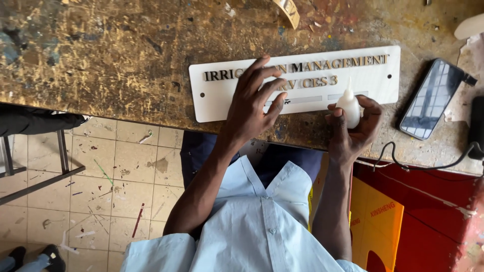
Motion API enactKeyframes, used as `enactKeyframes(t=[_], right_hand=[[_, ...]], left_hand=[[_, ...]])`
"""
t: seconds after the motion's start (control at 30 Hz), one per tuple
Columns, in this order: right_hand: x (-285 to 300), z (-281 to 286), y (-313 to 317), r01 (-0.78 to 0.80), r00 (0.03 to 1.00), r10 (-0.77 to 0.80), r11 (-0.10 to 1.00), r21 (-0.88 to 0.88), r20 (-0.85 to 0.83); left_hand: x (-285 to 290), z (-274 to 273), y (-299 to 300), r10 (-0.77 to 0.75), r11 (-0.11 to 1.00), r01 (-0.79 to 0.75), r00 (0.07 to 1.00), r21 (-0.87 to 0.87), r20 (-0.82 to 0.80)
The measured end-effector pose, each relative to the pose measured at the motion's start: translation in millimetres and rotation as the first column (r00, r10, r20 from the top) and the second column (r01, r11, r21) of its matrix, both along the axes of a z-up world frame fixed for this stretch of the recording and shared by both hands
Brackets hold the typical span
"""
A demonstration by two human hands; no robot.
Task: Gluing individual letters onto a sign board at a sign shop.
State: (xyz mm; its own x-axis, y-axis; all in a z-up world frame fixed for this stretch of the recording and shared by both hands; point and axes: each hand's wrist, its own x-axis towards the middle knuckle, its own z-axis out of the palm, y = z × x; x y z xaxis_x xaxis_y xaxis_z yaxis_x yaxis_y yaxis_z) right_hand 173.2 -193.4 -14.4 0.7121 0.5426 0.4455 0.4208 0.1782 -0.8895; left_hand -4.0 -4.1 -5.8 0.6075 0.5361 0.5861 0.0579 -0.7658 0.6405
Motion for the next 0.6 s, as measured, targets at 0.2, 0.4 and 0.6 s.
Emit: enactKeyframes(t=[0.2,0.4,0.6], right_hand=[[-14.8,15.7,9.7,-0.054,0.997,0.051,0.997,-0.062,-0.050],[-55.7,50.2,60.6,-0.114,0.993,0.113,0.989,-0.090,-0.025],[-78.7,76.7,122.8,-0.217,0.976,0.208,0.949,-0.231,-0.062]], left_hand=[[-18.6,15.7,-0.6,0.010,0.997,-0.002,0.993,-0.072,0.115],[-54.9,32.0,23.1,0.079,0.989,-0.055,0.982,-0.138,0.173],[-93.5,56.4,65.0,0.173,0.969,-0.139,0.972,-0.205,0.158]])
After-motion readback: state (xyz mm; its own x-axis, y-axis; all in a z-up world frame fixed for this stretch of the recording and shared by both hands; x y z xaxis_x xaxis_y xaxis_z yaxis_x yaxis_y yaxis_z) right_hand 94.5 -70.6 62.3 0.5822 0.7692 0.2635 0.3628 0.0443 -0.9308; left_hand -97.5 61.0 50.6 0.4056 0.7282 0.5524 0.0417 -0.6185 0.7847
